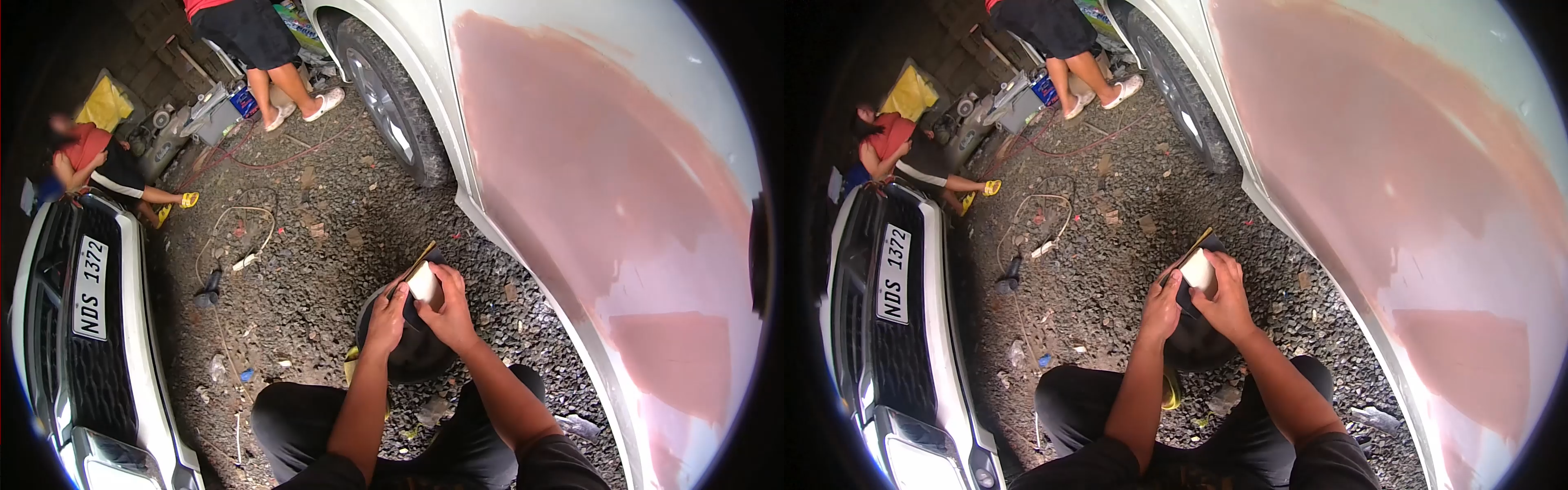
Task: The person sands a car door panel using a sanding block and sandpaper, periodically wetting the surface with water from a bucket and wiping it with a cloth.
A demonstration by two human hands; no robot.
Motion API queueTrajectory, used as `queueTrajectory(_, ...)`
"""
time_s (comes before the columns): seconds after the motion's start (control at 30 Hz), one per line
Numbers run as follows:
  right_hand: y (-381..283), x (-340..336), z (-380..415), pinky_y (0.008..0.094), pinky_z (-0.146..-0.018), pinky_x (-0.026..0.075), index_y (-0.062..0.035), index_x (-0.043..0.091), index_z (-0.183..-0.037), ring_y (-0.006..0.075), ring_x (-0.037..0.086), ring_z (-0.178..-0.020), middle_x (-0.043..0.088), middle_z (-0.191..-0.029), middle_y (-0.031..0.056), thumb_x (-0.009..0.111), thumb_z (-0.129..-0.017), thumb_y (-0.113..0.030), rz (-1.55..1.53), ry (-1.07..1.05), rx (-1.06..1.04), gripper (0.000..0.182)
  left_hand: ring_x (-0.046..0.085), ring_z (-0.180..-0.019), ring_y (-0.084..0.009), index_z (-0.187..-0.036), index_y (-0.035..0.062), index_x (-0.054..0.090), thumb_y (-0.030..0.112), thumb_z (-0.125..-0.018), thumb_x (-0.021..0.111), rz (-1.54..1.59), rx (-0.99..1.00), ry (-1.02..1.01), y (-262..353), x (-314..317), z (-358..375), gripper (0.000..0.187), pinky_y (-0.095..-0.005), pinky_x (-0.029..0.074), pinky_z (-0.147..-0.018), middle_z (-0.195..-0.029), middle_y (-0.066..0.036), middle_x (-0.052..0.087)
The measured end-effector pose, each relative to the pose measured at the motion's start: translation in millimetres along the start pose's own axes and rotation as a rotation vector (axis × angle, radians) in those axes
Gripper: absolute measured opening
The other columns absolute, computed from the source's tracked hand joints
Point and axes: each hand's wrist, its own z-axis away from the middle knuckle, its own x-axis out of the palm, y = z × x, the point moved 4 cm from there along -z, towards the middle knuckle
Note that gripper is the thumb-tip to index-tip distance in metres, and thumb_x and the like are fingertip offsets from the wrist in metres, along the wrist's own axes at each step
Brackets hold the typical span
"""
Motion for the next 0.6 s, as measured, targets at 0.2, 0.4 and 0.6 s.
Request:
queueTrajectory(0.2,-2,-10,3,0.0475,-0.111,0.041,-0.0033,0.051,-0.142,0.0409,0.05,-0.127,0.053,-0.137,0.0212,0.083,-0.074,-0.009,0.015,0.046,-0.048,0.075,0.055,-0.13,-0.022,-0.145,-0.0008,0.057,0.039,-0.109,0.053,-0.086,-0.041,-0.095,10,11,3,0.053,-0.0329,0.038,-0.113,-0.141,-0.013,0.062)
queueTrajectory(0.4,-2,-16,5,0.0477,-0.111,0.041,-0.0037,0.05,-0.142,0.0408,0.05,-0.127,0.053,-0.137,0.0215,0.083,-0.075,-0.008,0.02,0.053,-0.045,0.075,0.053,-0.133,-0.0205,-0.146,-0.0003,0.055,0.038,-0.11,0.05,-0.065,0.004,-0.148,11,20,4,0.053,-0.0326,0.037,-0.114,-0.144,-0.013,0.06)
queueTrajectory(0.6,2,-16,6,0.0472,-0.111,0.04,-0.0042,0.049,-0.145,0.0406,0.048,-0.129,0.051,-0.138,0.0208,0.083,-0.076,-0.01,0.023,0.038,-0.034,0.077,0.06,-0.121,-0.0177,-0.142,-0.0019,0.057,0.025,-0.106,0.061,-0.159,0.072,-0.124,19,29,10,0.045,-0.0318,0.045,-0.106,-0.134,-0.011,0.065)
